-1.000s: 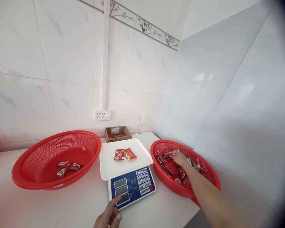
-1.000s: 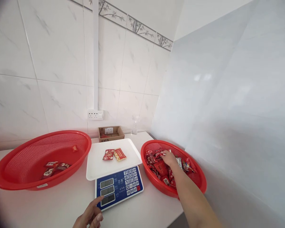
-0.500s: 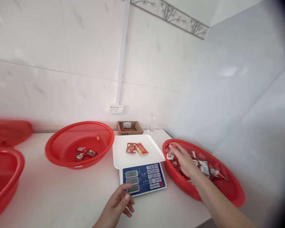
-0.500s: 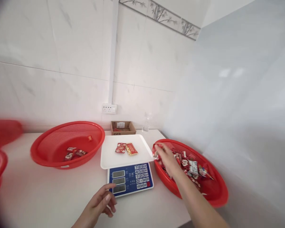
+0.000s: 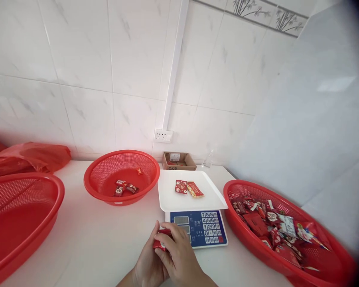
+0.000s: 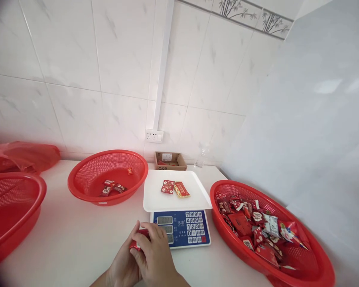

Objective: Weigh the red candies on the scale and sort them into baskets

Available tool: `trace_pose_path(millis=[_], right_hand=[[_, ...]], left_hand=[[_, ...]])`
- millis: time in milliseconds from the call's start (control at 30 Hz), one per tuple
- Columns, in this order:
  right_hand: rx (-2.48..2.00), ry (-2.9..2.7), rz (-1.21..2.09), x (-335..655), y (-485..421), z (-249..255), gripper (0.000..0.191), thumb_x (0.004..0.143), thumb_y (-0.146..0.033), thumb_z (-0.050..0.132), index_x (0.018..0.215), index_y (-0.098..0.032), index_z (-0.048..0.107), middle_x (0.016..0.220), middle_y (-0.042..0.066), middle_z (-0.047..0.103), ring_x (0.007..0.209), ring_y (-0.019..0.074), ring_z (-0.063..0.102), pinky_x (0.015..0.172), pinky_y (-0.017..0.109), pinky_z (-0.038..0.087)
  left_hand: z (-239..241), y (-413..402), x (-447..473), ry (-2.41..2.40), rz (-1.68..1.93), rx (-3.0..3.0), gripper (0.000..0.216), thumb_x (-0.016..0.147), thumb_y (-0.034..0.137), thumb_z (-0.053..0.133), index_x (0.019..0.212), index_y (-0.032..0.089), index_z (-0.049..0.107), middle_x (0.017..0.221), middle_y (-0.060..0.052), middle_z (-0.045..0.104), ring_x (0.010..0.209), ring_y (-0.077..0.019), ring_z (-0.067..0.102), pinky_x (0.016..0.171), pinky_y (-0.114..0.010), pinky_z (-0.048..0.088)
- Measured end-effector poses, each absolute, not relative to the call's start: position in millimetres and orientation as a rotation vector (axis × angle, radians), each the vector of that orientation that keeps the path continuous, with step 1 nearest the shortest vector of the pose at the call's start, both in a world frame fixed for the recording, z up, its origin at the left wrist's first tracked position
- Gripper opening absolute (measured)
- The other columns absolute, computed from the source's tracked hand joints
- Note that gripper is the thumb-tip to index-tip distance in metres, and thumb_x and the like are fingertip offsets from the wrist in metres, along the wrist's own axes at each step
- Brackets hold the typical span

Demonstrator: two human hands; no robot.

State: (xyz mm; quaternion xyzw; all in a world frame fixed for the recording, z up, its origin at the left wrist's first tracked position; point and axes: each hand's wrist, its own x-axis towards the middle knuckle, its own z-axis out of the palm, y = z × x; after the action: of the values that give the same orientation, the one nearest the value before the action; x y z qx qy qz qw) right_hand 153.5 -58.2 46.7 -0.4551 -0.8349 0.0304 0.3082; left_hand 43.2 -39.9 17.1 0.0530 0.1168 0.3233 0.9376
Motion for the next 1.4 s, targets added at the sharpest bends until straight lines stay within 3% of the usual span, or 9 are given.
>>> trace_pose_path(millis=[133, 333, 533, 733, 933, 1167, 1400], right_hand=[[-1.168, -2.217, 0.06, 158, -58, 46, 0.023, 0.088, -0.036, 0.045, 0.103, -0.026, 0.059, 0.112, 0.007, 0.056, 0.099, 0.0209, 0.053, 0.081, 0.036, 0.045], [-1.03, -2.186, -0.077, 153, -61, 40, 0.026, 0.088, -0.04, 0.044, 0.1, -0.026, 0.063, 0.118, 0.009, 0.051, 0.103, 0.0251, 0.051, 0.09, 0.047, 0.039], [-1.049, -2.054, 0.055, 163, -55, 53, 0.031, 0.089, -0.04, 0.042, 0.108, -0.025, 0.061, 0.09, 0.007, 0.057, 0.079, 0.018, 0.057, 0.067, 0.03, 0.049], [-1.45, -1.79, 0.087, 208, 6, 66, 0.029, 0.086, -0.031, 0.045, 0.109, -0.022, 0.061, 0.104, 0.009, 0.056, 0.097, 0.0214, 0.056, 0.083, 0.036, 0.048], [-1.56, -1.801, 0.133, 228, 31, 53, 0.034, 0.083, -0.021, 0.036, 0.106, -0.017, 0.061, 0.109, 0.009, 0.061, 0.103, 0.0208, 0.056, 0.09, 0.039, 0.045], [-1.635, -1.754, -0.136, 240, 26, 61, 0.034, 0.082, -0.03, 0.044, 0.109, -0.018, 0.061, 0.11, 0.011, 0.059, 0.105, 0.0251, 0.051, 0.091, 0.044, 0.041], [-1.657, -1.95, 0.113, 235, 35, 55, 0.027, 0.081, -0.025, 0.045, 0.097, -0.017, 0.066, 0.098, 0.009, 0.067, 0.094, 0.0233, 0.059, 0.087, 0.041, 0.044]], left_hand=[[19, -41, 47, 0.285, 0.686, 0.06, 0.042, 0.082, 0.051, 0.052, 0.087, 0.012, 0.064, 0.074, -0.006, 0.066, 0.077, -0.0172, 0.066, 0.067, -0.021, 0.049], [31, -43, 49, 0.306, 0.774, -0.037, 0.022, 0.081, 0.032, 0.057, 0.076, 0.011, 0.061, 0.068, -0.002, 0.064, 0.062, -0.01, 0.063, 0.058, -0.015, 0.047], [23, -44, 47, 0.4, 0.66, -0.043, 0.006, 0.071, 0.015, 0.06, 0.075, 0.012, 0.058, 0.062, 0.0, 0.059, 0.054, -0.0083, 0.059, 0.051, -0.014, 0.046], [24, -45, 43, 0.553, 0.638, 0.209, 0.029, 0.065, 0.01, 0.061, 0.092, 0.018, 0.059, 0.092, -0.002, 0.065, 0.063, -0.0108, 0.061, 0.049, -0.018, 0.045], [29, -47, 43, 0.579, 0.654, 0.262, 0.028, 0.066, 0.011, 0.062, 0.093, 0.018, 0.059, 0.093, -0.002, 0.063, 0.065, -0.0099, 0.059, 0.052, -0.019, 0.044], [30, -50, 43, 0.582, 0.669, 0.288, 0.029, 0.066, 0.01, 0.061, 0.094, 0.018, 0.059, 0.096, -0.002, 0.063, 0.068, -0.0101, 0.059, 0.054, -0.02, 0.044], [29, -50, 44, 0.583, 0.68, 0.314, 0.03, 0.066, 0.011, 0.062, 0.094, 0.019, 0.059, 0.095, -0.002, 0.063, 0.067, -0.0101, 0.059, 0.054, -0.02, 0.044]])
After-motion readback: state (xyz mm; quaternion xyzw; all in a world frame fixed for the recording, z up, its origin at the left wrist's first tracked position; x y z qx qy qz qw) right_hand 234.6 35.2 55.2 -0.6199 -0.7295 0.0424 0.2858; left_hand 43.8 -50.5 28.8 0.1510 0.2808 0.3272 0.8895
